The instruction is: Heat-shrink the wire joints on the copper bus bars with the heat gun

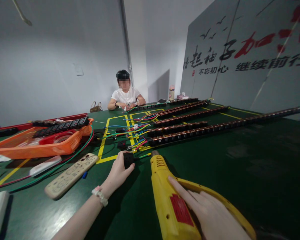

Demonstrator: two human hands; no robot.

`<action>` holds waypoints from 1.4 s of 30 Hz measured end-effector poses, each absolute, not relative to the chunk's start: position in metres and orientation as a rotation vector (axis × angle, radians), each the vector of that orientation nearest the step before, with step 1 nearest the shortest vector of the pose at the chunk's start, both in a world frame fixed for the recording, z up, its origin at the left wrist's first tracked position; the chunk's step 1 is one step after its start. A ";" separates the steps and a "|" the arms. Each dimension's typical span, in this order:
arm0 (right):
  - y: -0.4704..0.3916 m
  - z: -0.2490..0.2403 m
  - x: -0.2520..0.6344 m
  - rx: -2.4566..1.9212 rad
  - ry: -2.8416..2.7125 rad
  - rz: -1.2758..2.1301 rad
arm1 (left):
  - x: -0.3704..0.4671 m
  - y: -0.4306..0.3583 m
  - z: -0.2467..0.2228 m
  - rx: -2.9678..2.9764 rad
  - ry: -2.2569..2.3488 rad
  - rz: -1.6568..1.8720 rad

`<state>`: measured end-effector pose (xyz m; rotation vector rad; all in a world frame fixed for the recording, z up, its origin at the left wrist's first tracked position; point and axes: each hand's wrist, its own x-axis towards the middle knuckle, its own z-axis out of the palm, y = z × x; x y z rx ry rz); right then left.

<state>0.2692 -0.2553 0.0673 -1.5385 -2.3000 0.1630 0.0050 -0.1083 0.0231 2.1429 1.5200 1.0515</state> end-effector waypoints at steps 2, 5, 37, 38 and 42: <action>-0.256 0.063 0.269 -1.540 -2.318 0.144 | 0.006 -0.109 0.024 2.151 1.517 1.056; -0.256 0.058 0.267 -1.529 -2.355 0.151 | 0.006 -0.110 0.025 2.157 1.515 1.065; -0.259 0.062 0.241 -1.268 -2.562 -0.091 | 0.007 -0.113 0.029 2.171 1.429 1.042; -0.259 0.063 0.243 -1.282 -2.553 -0.069 | 0.007 -0.112 0.028 2.175 1.429 1.044; -0.258 0.068 0.252 -1.364 -2.512 0.103 | 0.006 -0.111 0.027 2.174 1.447 1.044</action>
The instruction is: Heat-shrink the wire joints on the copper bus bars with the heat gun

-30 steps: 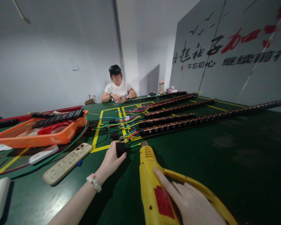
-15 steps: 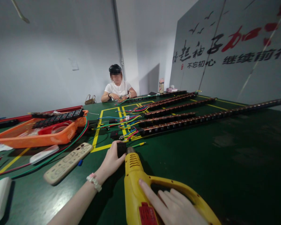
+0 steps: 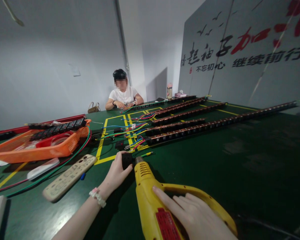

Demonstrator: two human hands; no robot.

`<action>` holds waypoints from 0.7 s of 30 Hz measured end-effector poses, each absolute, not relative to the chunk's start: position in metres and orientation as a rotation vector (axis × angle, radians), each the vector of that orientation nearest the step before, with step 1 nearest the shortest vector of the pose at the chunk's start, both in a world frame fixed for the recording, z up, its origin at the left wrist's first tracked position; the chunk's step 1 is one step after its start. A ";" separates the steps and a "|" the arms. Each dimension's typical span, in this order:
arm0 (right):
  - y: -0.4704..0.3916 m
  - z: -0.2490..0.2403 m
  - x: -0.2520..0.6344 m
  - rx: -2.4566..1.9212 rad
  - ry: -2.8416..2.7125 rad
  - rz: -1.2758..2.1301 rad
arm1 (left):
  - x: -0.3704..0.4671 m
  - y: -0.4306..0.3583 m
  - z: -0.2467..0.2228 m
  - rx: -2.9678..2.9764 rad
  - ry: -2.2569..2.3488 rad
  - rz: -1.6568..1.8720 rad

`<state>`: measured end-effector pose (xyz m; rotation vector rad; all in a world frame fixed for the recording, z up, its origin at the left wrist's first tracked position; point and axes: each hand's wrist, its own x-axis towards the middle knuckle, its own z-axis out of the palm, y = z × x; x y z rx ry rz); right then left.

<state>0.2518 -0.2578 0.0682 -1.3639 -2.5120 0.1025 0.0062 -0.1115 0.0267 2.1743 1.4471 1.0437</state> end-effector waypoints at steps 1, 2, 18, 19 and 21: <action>-0.258 0.069 0.254 -1.392 -2.491 0.146 | 0.006 -0.112 0.027 2.173 1.449 1.046; -0.258 0.070 0.257 -1.418 -2.464 0.181 | 0.006 -0.112 0.027 2.173 1.452 1.047; -0.255 0.064 0.273 -1.545 -2.317 0.277 | 0.006 -0.110 0.025 2.188 1.491 1.008; -0.256 0.064 0.272 -1.536 -2.328 0.250 | 0.006 -0.110 0.025 2.188 1.490 1.010; -0.258 0.063 0.268 -1.502 -2.364 0.184 | 0.006 -0.110 0.025 2.188 1.490 1.016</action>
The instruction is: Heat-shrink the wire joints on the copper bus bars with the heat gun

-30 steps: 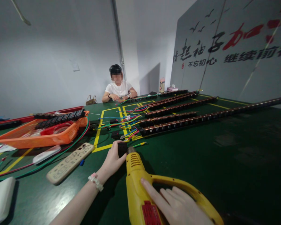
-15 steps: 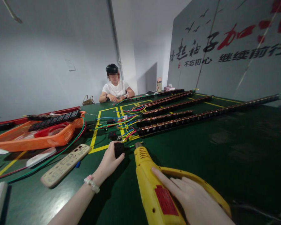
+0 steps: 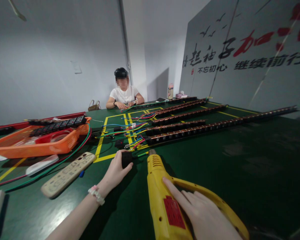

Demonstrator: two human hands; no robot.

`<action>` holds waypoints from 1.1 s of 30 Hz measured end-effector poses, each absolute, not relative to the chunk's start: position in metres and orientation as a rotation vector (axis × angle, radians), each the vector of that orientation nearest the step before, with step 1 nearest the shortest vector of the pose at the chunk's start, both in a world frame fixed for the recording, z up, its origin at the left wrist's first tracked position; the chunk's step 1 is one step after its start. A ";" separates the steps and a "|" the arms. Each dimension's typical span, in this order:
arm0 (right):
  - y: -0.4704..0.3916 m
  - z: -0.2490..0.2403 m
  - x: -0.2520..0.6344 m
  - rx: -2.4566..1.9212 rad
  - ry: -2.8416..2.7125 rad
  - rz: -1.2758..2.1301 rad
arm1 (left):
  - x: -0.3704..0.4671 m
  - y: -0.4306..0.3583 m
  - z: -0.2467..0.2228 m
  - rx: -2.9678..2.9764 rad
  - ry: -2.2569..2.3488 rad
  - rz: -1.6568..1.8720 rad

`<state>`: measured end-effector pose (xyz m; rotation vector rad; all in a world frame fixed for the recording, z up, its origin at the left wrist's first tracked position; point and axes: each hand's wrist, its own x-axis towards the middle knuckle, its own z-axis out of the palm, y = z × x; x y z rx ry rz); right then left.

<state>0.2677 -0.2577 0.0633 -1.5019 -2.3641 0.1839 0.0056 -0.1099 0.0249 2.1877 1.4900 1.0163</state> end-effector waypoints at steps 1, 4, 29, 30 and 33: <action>-0.259 0.063 0.265 -1.482 -2.383 0.135 | 0.006 -0.110 0.025 2.188 1.488 1.022; -0.260 0.060 0.257 -1.421 -2.439 -0.026 | 0.006 -0.110 0.025 2.186 1.479 1.027; -0.259 0.077 0.258 -1.368 -2.440 0.249 | 0.006 -0.111 0.025 2.198 1.455 1.055; -0.258 0.077 0.261 -1.386 -2.418 0.288 | 0.006 -0.111 0.025 2.200 1.458 1.055; -0.256 0.077 0.270 -1.434 -2.346 0.374 | 0.006 -0.111 0.026 2.204 1.470 1.051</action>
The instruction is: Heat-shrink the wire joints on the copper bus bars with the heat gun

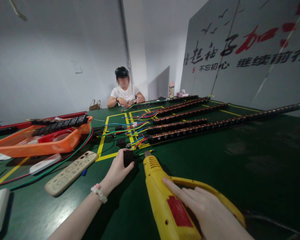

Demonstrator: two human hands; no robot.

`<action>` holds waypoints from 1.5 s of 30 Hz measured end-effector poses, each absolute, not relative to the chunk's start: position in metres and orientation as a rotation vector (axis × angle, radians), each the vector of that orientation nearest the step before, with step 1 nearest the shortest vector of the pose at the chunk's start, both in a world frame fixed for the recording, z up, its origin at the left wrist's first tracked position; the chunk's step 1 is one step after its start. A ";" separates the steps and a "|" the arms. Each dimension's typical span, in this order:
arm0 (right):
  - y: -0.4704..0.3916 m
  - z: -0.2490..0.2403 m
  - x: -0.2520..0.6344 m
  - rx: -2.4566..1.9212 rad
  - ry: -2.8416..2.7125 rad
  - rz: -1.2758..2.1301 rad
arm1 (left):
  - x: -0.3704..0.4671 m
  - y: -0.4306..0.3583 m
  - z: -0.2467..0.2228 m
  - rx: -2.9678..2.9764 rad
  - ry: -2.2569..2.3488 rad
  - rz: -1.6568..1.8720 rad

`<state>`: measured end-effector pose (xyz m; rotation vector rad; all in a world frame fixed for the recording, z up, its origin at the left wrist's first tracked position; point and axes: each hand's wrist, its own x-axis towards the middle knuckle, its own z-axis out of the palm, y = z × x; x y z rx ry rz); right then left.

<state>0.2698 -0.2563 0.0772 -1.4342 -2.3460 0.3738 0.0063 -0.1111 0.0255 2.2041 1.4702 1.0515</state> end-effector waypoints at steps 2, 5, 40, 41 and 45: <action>-0.254 0.076 0.275 -1.485 -2.318 0.391 | 0.006 -0.111 0.026 2.201 1.475 1.047; -0.248 0.073 0.281 -1.584 -2.305 0.402 | 0.006 -0.110 0.025 2.196 1.477 1.043; -0.254 0.065 0.238 -1.293 -2.578 -0.006 | 0.005 -0.109 0.031 1.886 1.287 1.132; -0.255 0.066 0.239 -1.300 -2.574 0.017 | 0.004 -0.109 0.031 1.878 1.281 1.133; -0.259 0.073 0.246 -1.344 -2.534 0.080 | 0.003 -0.108 0.029 1.845 1.271 1.141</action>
